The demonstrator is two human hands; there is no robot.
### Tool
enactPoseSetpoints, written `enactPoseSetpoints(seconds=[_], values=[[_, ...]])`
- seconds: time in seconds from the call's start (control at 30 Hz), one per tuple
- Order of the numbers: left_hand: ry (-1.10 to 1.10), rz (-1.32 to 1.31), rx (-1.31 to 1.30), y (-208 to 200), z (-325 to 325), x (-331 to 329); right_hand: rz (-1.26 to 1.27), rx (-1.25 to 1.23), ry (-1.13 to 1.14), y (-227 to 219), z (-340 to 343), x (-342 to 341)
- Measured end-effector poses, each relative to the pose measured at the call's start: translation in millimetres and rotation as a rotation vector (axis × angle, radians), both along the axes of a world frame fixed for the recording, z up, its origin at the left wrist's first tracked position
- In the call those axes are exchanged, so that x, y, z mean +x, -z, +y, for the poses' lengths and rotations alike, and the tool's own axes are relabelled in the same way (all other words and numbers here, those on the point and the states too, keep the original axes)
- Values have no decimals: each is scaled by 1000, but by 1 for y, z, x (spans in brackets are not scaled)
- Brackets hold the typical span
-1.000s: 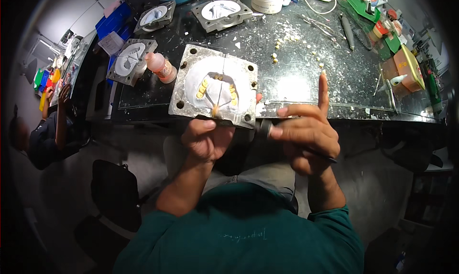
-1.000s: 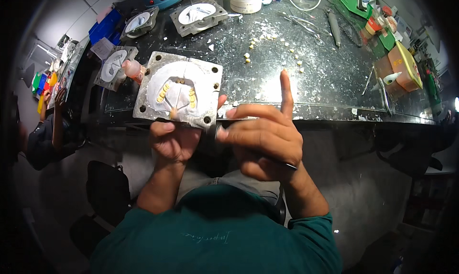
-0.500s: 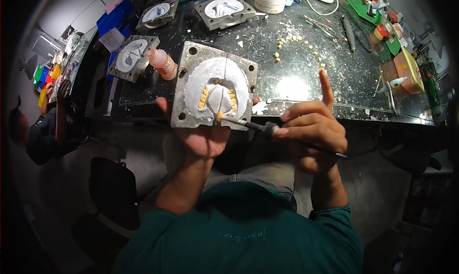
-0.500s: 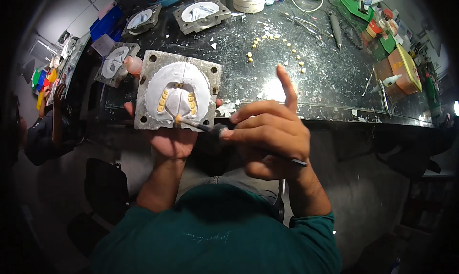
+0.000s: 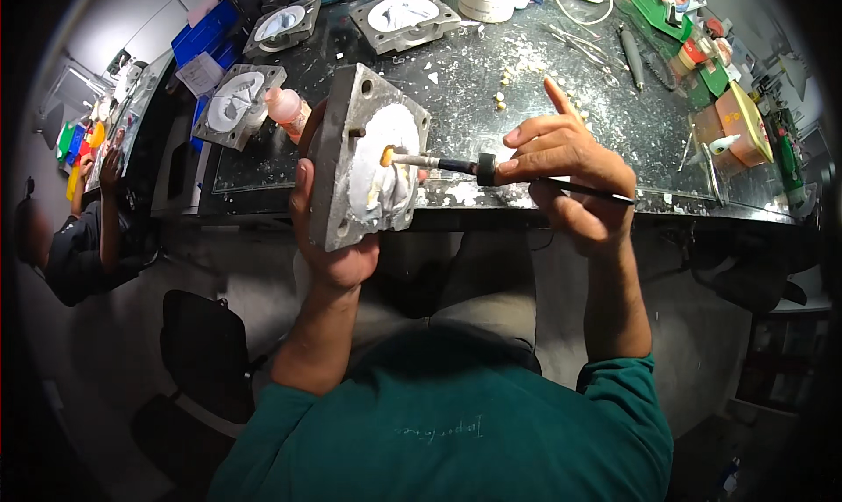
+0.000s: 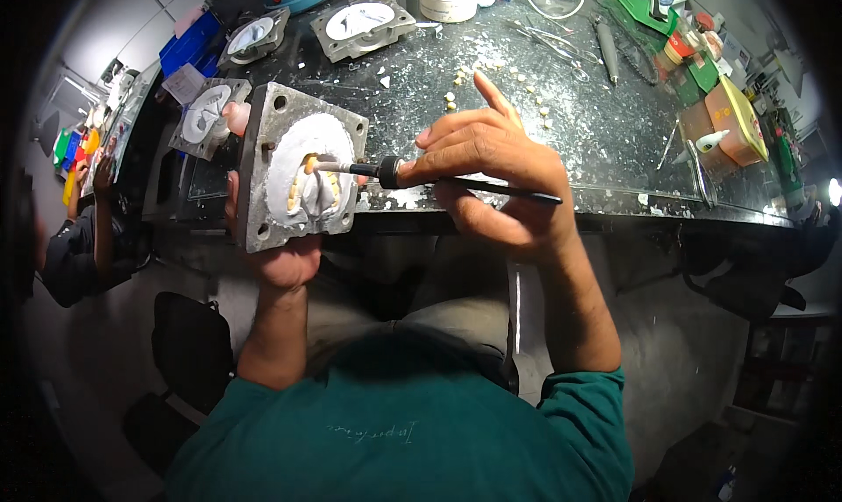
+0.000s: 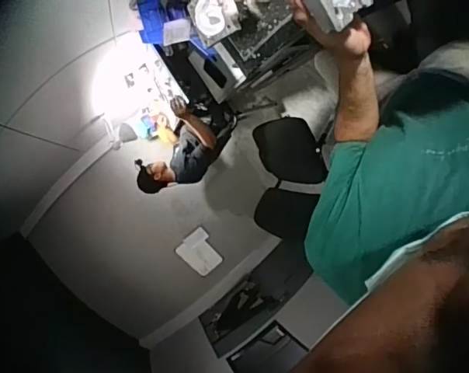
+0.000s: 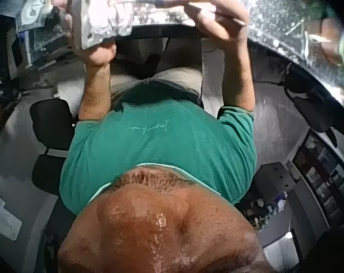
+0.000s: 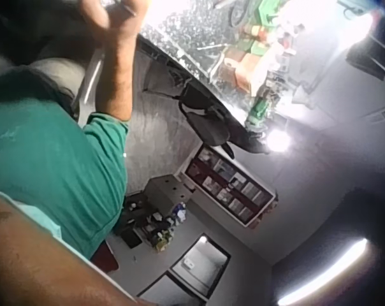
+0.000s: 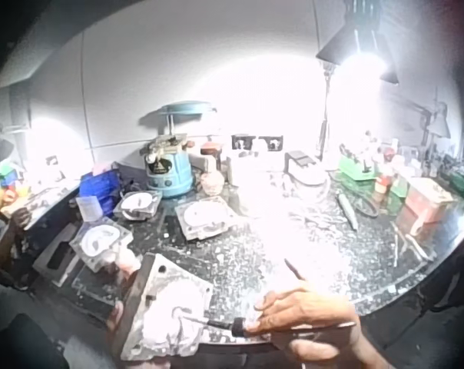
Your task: The person applies a liquid coating to dental molds using a brush, then uses a compressed air tool to blow air onto the molds, and finishes by applying more liquid with the brush.
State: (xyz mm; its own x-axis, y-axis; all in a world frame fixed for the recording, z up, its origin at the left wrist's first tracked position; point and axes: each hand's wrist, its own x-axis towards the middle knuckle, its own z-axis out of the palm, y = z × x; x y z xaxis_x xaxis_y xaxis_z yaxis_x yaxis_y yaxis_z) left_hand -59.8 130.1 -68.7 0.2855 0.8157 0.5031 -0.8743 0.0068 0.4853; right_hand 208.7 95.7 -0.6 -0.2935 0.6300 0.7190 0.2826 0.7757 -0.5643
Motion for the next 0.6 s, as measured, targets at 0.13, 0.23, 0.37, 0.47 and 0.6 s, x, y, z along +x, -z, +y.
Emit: enactPoseSetpoints(seconds=[0.13, 0.23, 0.37, 0.47, 0.6], values=[[33, 19, 10, -6, 0, -1, -121, -85, -48, -16, 2, 7], [-22, 61, -32, -5, -1, -3, -153, -68, -88, -22, 3, 6], [23, 113, -62, -12, 0, -3, -137, -62, -74, -24, -1, 2], [-197, 208, -155, -24, -6, 10, -144, -105, -132, -29, -3, 5], [-222, 208, -204, -22, -3, 9, -148, -157, -181, -42, 0, 7]])
